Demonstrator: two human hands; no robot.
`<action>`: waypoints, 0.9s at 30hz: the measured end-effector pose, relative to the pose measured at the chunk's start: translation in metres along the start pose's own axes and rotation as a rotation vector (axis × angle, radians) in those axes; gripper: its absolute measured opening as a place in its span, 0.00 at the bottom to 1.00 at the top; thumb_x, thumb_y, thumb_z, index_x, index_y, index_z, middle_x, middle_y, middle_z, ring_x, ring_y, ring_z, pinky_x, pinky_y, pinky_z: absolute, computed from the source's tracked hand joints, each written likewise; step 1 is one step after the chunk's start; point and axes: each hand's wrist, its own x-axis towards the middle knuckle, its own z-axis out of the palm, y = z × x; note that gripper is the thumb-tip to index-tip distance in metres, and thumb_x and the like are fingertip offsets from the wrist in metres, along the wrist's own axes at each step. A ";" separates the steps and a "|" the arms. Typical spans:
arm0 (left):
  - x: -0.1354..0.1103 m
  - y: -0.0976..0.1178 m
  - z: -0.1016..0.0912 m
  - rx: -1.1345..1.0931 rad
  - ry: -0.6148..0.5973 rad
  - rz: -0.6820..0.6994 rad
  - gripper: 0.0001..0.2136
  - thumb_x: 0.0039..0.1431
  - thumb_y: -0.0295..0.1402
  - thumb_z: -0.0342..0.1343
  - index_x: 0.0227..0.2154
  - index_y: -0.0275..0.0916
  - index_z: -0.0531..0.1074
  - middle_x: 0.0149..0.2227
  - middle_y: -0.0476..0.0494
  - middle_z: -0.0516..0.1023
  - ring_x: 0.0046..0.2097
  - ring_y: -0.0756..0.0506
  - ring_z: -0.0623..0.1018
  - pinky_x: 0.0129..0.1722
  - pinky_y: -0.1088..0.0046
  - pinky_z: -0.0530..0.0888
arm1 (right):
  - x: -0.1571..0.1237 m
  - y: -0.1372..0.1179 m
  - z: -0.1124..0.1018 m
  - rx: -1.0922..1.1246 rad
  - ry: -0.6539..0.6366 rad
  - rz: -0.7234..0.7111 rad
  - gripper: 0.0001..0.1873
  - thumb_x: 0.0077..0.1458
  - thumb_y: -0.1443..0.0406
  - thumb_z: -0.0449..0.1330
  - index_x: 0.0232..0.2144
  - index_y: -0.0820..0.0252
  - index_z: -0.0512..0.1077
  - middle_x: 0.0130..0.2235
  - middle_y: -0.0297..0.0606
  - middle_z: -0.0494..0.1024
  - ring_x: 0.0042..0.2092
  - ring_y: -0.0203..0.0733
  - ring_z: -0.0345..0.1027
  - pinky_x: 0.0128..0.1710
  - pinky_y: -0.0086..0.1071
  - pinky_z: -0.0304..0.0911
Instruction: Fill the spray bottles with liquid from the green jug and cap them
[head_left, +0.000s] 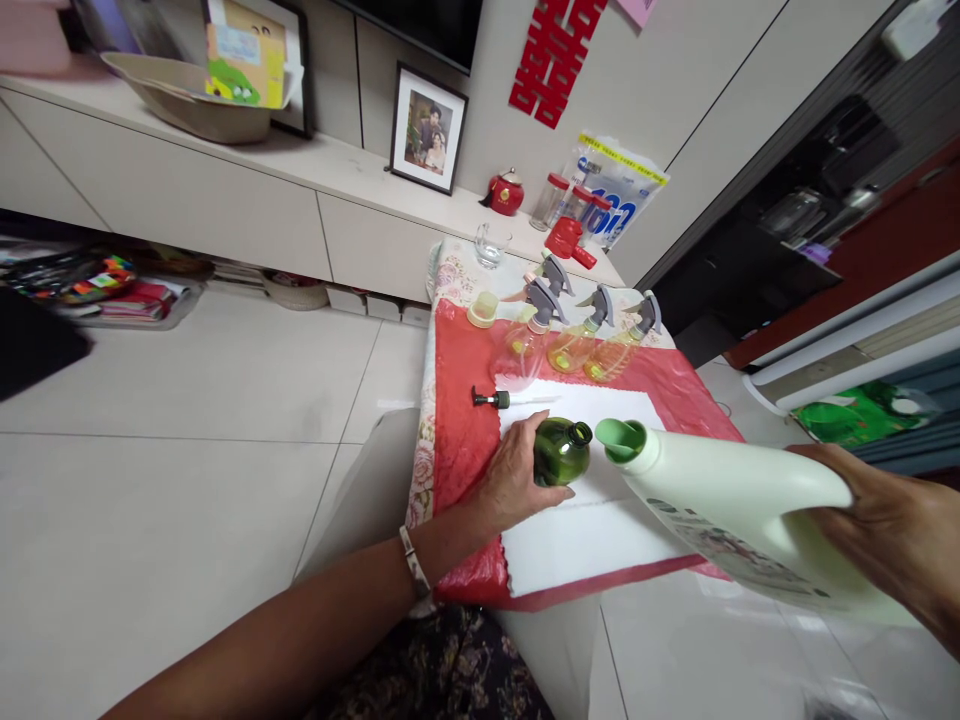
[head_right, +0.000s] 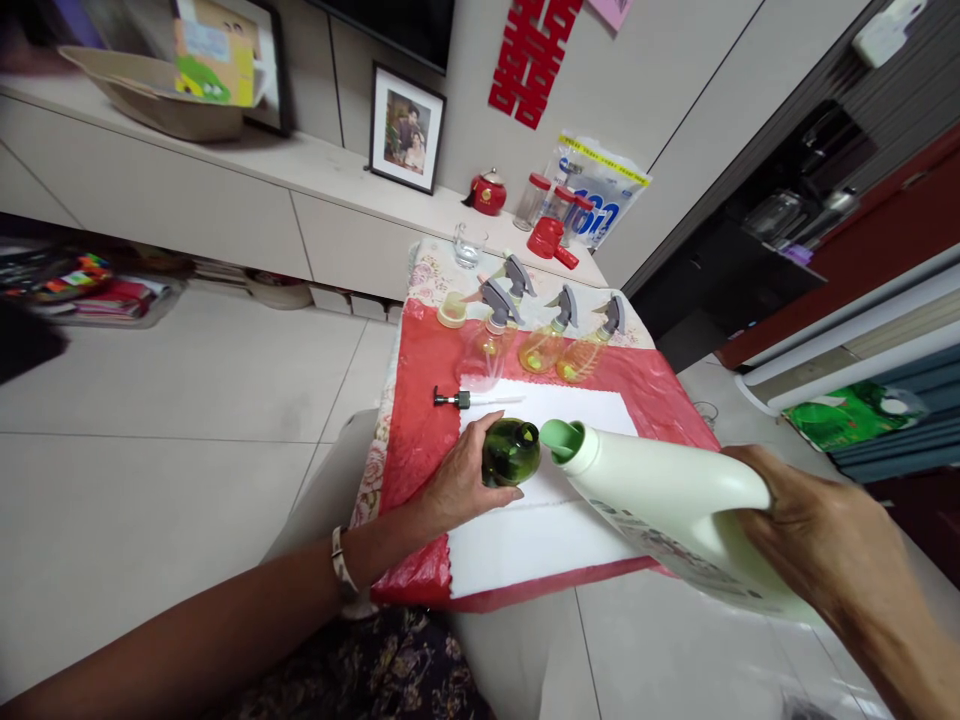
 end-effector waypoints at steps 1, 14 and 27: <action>0.000 0.000 0.000 -0.006 0.001 0.002 0.48 0.41 0.29 0.72 0.63 0.44 0.52 0.61 0.35 0.65 0.63 0.34 0.68 0.63 0.50 0.68 | 0.000 0.000 0.000 -0.001 -0.007 0.004 0.26 0.45 0.49 0.52 0.46 0.43 0.75 0.33 0.33 0.80 0.33 0.49 0.75 0.27 0.33 0.63; 0.000 0.001 0.000 -0.025 0.009 -0.006 0.48 0.40 0.28 0.73 0.63 0.43 0.53 0.60 0.34 0.66 0.63 0.34 0.68 0.63 0.50 0.67 | 0.003 -0.001 -0.001 -0.041 -0.062 0.065 0.26 0.45 0.48 0.51 0.47 0.39 0.74 0.36 0.30 0.79 0.35 0.49 0.75 0.29 0.35 0.64; 0.001 0.001 0.000 -0.014 0.005 0.001 0.48 0.40 0.29 0.73 0.63 0.44 0.52 0.60 0.35 0.66 0.62 0.34 0.69 0.62 0.49 0.68 | 0.004 -0.021 -0.015 -0.065 -0.012 0.054 0.28 0.40 0.49 0.50 0.43 0.45 0.76 0.32 0.35 0.80 0.29 0.50 0.73 0.24 0.35 0.60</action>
